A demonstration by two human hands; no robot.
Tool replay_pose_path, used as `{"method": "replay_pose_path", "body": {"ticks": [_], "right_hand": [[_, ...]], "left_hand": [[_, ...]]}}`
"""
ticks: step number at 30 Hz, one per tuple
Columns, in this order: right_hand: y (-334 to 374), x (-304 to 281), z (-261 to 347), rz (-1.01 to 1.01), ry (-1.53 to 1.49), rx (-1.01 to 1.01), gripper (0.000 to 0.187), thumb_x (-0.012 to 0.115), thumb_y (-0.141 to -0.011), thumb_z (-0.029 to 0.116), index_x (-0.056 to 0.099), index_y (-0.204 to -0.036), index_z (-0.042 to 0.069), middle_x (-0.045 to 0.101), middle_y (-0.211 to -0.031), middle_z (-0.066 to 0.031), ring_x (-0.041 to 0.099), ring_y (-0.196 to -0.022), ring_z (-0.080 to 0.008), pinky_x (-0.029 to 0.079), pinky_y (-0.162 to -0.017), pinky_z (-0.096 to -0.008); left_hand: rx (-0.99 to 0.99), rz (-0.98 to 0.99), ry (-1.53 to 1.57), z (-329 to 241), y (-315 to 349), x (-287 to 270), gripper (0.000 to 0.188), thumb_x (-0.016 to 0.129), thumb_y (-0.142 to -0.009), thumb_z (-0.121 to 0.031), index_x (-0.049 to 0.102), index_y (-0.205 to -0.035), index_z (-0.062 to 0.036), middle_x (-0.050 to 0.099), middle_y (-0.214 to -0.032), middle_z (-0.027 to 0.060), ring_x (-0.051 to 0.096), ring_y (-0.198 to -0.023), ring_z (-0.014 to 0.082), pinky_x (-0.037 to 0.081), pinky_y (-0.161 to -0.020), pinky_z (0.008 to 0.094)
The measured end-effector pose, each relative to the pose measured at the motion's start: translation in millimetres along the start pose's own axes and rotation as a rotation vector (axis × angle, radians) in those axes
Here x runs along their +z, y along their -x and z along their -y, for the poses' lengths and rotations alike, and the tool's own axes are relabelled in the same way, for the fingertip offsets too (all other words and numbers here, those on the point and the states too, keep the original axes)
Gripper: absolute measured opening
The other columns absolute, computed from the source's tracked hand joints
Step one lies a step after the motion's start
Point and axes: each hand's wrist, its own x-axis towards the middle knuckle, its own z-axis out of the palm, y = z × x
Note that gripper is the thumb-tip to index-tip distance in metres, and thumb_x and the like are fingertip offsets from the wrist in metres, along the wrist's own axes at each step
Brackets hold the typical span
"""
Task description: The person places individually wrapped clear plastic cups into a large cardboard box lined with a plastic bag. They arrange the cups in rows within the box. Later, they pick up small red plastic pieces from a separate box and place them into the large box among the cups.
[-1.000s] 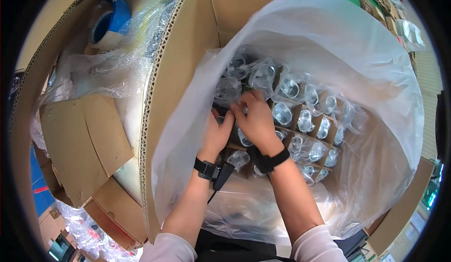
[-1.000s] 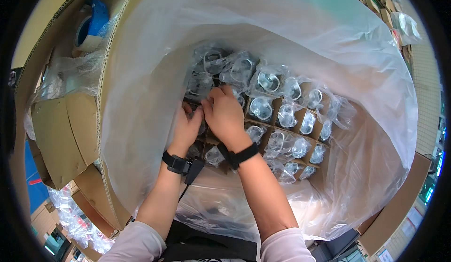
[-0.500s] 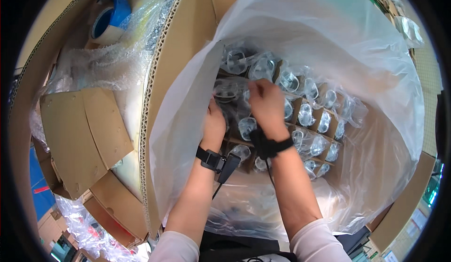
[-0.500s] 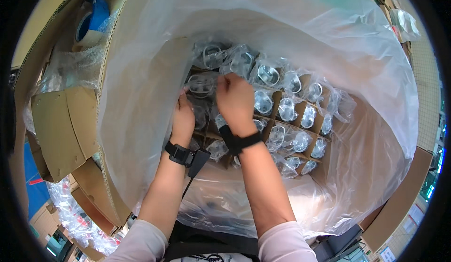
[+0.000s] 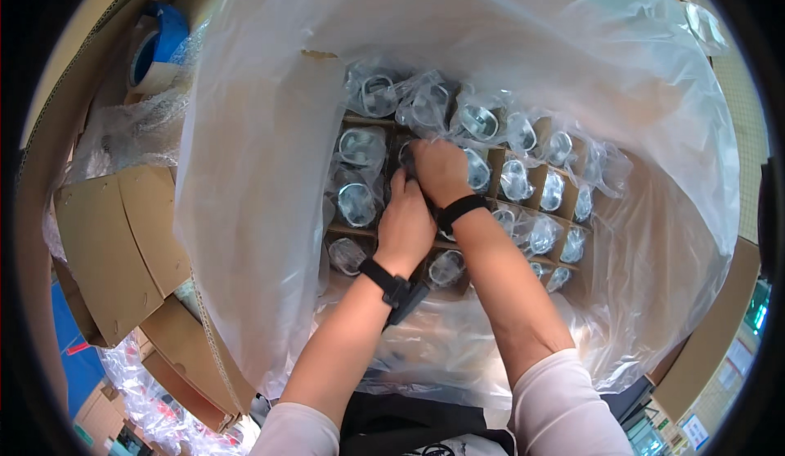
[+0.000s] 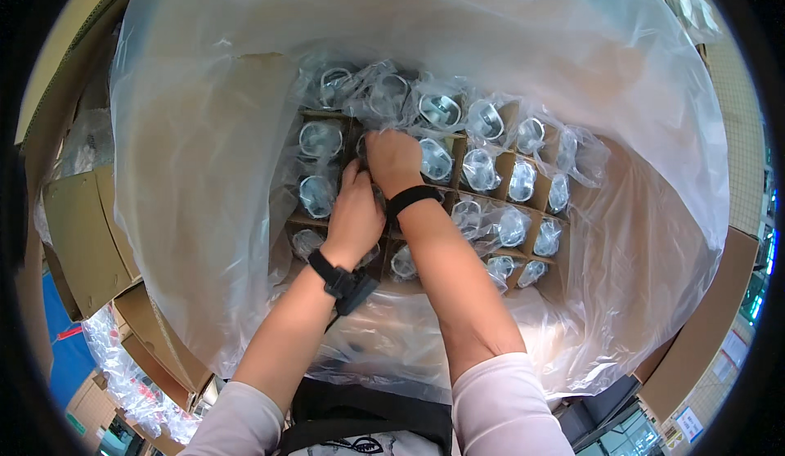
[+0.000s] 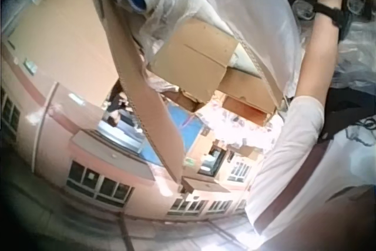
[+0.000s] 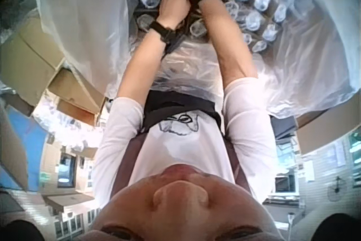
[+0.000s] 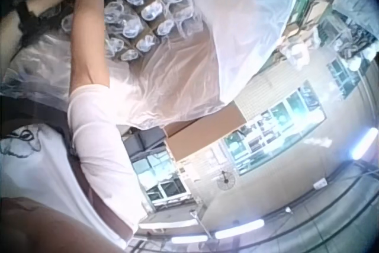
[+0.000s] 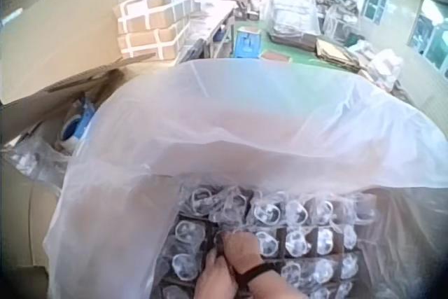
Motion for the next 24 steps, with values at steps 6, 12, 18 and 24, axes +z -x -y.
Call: {"method": "replay_pose_path", "body": {"ticks": [6,12,18,24], "right_hand": [[31,-20,-27,-0.244,-0.516,-0.151,0.009,0.062,-0.08,0.005,0.067,-0.086,0.002,0.069,-0.086,-0.0184,0.068,-0.077,-0.0322,0.054,-0.067,-0.0399],[54,-21,-43,-0.246,-1.123,0.243,0.028,0.07,-0.077,0.004,0.059,-0.102,-0.001,0.066,-0.078,-0.0099,0.063,-0.067,-0.0169,0.049,-0.061,-0.0298],[59,-17,-50,-0.389,-1.235,0.355,0.041,0.074,-0.078,0.01,0.054,-0.111,-0.003,0.066,-0.078,-0.0105,0.063,-0.065,-0.0171,0.05,-0.06,-0.0303],[59,0,-38,-0.196,-0.954,0.342,0.033,0.076,-0.077,0.024,0.064,-0.094,-0.001,0.067,-0.072,-0.0124,0.067,-0.067,-0.0236,0.052,-0.063,-0.0361]], "left_hand": [[-0.087,0.206,-0.158,20,-15,3,0.047,0.057,-0.084,-0.007,0.045,-0.128,0.0027,0.05,-0.131,0.0234,0.06,-0.101,0.0436,0.051,-0.084,0.0486],[-0.204,-0.175,0.203,7,-23,3,0.033,0.068,-0.084,-0.02,0.057,-0.105,0.0032,0.066,-0.1,0.0196,0.066,-0.086,0.0343,0.051,-0.071,0.0429],[-0.08,-0.133,0.097,10,-18,-6,0.02,0.062,-0.087,-0.018,0.061,-0.088,0.0014,0.068,-0.079,0.0174,0.067,-0.074,0.0366,0.052,-0.066,0.0438],[-0.294,-0.026,0.18,-22,-5,-38,0.029,0.069,-0.082,-0.017,0.059,-0.103,-0.0007,0.066,-0.074,0.0148,0.064,-0.067,0.0344,0.053,-0.063,0.042]]}}
